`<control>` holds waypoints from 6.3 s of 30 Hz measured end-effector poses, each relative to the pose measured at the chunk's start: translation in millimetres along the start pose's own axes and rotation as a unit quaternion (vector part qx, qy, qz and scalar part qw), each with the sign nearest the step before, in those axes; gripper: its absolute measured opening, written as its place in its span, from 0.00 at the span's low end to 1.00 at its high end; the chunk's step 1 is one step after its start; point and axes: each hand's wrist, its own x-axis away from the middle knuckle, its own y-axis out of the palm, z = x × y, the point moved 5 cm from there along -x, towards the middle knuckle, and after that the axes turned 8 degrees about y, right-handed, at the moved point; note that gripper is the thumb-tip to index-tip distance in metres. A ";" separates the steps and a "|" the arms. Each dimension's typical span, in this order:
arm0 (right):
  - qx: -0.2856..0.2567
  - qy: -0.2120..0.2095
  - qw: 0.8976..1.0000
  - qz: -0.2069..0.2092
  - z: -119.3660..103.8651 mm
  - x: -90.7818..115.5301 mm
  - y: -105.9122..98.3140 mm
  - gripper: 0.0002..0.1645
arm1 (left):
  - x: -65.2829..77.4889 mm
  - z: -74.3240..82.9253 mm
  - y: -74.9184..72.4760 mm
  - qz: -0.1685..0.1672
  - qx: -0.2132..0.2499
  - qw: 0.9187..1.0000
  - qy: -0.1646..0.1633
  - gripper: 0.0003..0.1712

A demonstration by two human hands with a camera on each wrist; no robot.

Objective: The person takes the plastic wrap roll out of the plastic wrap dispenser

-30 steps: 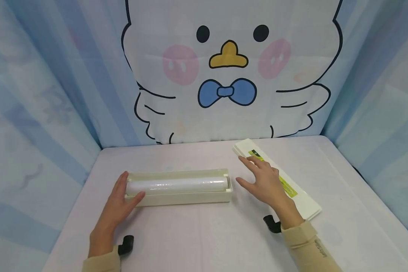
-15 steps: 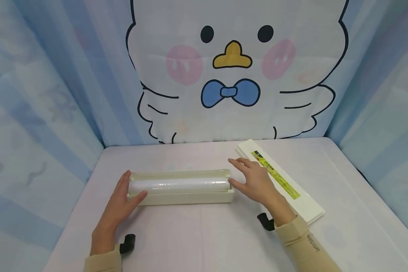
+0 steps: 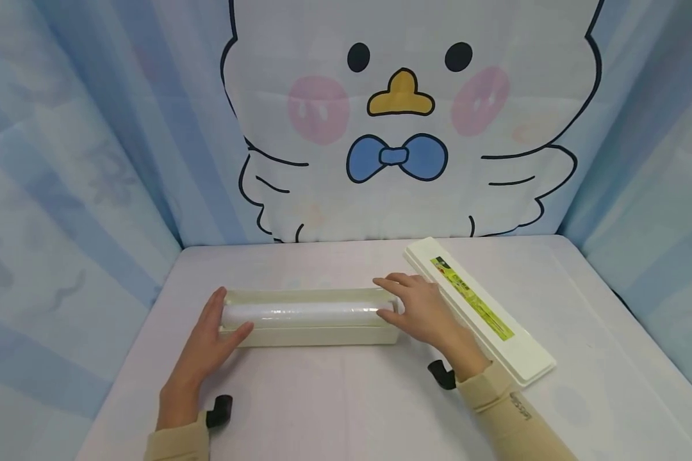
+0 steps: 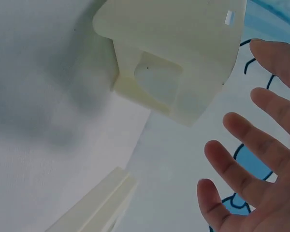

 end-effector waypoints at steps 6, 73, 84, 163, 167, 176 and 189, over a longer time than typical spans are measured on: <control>0.006 -0.010 1.000 -0.023 -7.9 -4.7 6.3 0.31 | -0.7 -0.1 -0.4 -0.002 -0.001 1.000 -0.002 0.60; -0.028 -0.087 0.995 -0.031 -33.5 -17.0 26.7 0.26 | 0.1 0.3 -4.1 0.010 0.011 0.999 0.032 0.58; 0.004 -0.151 0.988 -0.015 -36.2 -17.0 22.5 0.35 | 0.8 4.8 -4.2 0.008 0.013 0.999 0.038 0.58; 0.032 -0.188 0.976 0.102 15.6 13.4 -17.6 0.34 | 0.5 1.2 -2.0 0.014 0.007 0.998 0.054 0.58; 0.034 -0.167 0.978 0.119 24.0 17.6 -20.8 0.35 | 0.1 3.2 -2.5 0.011 0.007 0.999 0.048 0.59; 0.031 -0.146 0.976 0.157 37.8 24.7 -27.5 0.35 | 0.0 6.2 -5.0 0.004 0.004 0.999 0.039 0.59; 0.059 -0.088 0.980 0.167 51.2 36.3 -39.9 0.33 | 0.5 6.5 -3.7 0.002 0.002 0.999 0.036 0.59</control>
